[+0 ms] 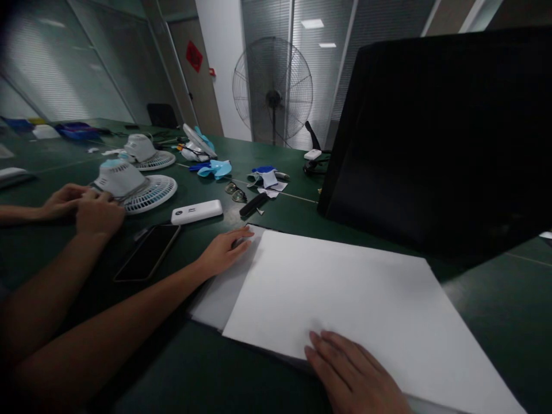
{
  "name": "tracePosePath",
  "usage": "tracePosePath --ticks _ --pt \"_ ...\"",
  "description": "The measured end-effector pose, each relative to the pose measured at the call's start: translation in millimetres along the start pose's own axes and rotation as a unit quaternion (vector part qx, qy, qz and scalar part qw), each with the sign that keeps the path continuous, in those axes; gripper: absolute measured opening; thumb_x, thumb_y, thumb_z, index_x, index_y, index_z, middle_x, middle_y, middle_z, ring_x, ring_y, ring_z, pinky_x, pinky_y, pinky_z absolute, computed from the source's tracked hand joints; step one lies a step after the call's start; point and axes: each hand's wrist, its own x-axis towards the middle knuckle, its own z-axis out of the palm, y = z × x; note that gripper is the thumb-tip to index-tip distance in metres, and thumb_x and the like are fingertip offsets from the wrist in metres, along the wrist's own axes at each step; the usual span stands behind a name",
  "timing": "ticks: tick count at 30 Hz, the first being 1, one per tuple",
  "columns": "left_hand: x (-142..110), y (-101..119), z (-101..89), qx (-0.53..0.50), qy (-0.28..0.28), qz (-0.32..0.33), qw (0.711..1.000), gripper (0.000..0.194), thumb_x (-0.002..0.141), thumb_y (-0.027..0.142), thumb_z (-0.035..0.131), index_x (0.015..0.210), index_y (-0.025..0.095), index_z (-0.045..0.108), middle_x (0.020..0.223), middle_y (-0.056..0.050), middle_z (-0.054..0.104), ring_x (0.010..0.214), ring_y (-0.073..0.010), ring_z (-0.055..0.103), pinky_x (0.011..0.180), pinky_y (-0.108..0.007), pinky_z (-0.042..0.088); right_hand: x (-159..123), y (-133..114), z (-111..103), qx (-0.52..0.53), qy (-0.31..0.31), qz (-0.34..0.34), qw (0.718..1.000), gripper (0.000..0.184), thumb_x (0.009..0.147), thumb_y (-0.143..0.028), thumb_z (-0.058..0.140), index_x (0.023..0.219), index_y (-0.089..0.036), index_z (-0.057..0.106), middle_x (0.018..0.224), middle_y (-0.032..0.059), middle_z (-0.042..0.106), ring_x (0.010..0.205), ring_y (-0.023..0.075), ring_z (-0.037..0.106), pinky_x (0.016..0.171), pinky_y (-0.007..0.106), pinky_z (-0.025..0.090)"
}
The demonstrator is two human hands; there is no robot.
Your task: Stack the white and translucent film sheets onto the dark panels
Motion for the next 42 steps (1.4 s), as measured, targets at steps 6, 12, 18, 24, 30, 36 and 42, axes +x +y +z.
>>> tracePosePath --ticks 6,12,18,24,30,36,42 --pt "1.0 -4.3 1.8 0.013 -0.023 0.029 0.999 0.064 0.100 0.061 0.054 0.143 0.017 0.070 0.164 -0.015 0.053 0.150 -0.0344 0.054 0.127 -0.050 0.040 25.8 -13.5 -11.2 -0.052 0.000 -0.060 0.997 0.058 0.095 -0.007 0.039 0.143 -0.021 0.069 0.150 0.0013 0.058 0.129 0.0205 0.066 0.092 0.031 0.066" --pt "1.3 -6.6 7.8 0.061 -0.030 0.044 0.997 0.058 0.098 0.055 0.062 0.144 0.020 0.070 0.168 -0.013 0.048 0.152 -0.0370 0.051 0.128 -0.053 0.039 26.2 -13.9 -18.6 -0.013 -0.014 -0.078 0.997 0.059 0.098 -0.007 0.037 0.150 -0.021 0.063 0.158 0.0035 0.050 0.139 0.0183 0.057 0.104 0.031 0.060" --pt "4.7 -12.9 6.7 0.047 -0.017 0.045 0.998 0.052 0.094 0.025 0.057 0.144 0.021 0.070 0.166 -0.009 0.052 0.144 -0.0306 0.061 0.127 -0.046 0.043 7.9 -9.1 -7.7 -0.039 -0.003 0.050 0.998 0.059 0.104 -0.032 0.048 0.160 -0.013 0.050 0.167 0.0118 0.036 0.147 0.0293 0.050 0.104 0.050 0.063" --pt "2.6 -7.2 0.0 0.074 -0.059 0.052 0.994 0.060 0.089 0.016 0.051 0.146 0.023 0.070 0.167 -0.003 0.050 0.156 -0.0290 0.046 0.130 -0.047 0.037 7.3 -6.8 -5.3 -0.025 -0.018 0.047 0.998 0.049 0.106 -0.033 0.049 0.153 -0.023 0.059 0.162 0.0045 0.048 0.143 0.0261 0.054 0.103 0.049 0.064" --pt "2.7 -7.9 4.4 0.099 -0.053 0.071 0.991 0.049 0.101 0.036 0.051 0.144 0.023 0.072 0.166 -0.008 0.051 0.156 -0.0325 0.046 0.128 -0.052 0.040 5.0 -7.0 -2.4 -0.018 -0.017 0.066 0.998 0.050 0.112 -0.036 0.040 0.157 -0.020 0.054 0.165 0.0068 0.044 0.145 0.0267 0.051 0.104 0.052 0.063" --pt "2.3 -15.3 9.3 0.100 -0.039 0.079 0.991 0.046 0.101 0.036 0.055 0.142 0.025 0.073 0.165 -0.007 0.054 0.155 -0.0323 0.048 0.128 -0.049 0.040 5.2 0.2 -6.4 0.010 0.041 0.068 0.997 0.043 0.117 -0.042 0.038 0.144 -0.022 0.065 0.154 0.0092 0.056 0.130 0.0268 0.060 0.094 0.050 0.064" --pt "1.6 -5.4 4.4 0.131 -0.062 0.056 0.988 0.049 0.099 0.032 0.054 0.145 0.026 0.071 0.166 -0.005 0.051 0.156 -0.0322 0.046 0.129 -0.049 0.039 1.7 -7.3 -13.4 0.030 0.118 -0.010 0.993 0.032 0.112 -0.013 0.045 0.130 -0.016 0.071 0.134 0.0057 0.069 0.116 0.0244 0.066 0.093 0.044 0.058"
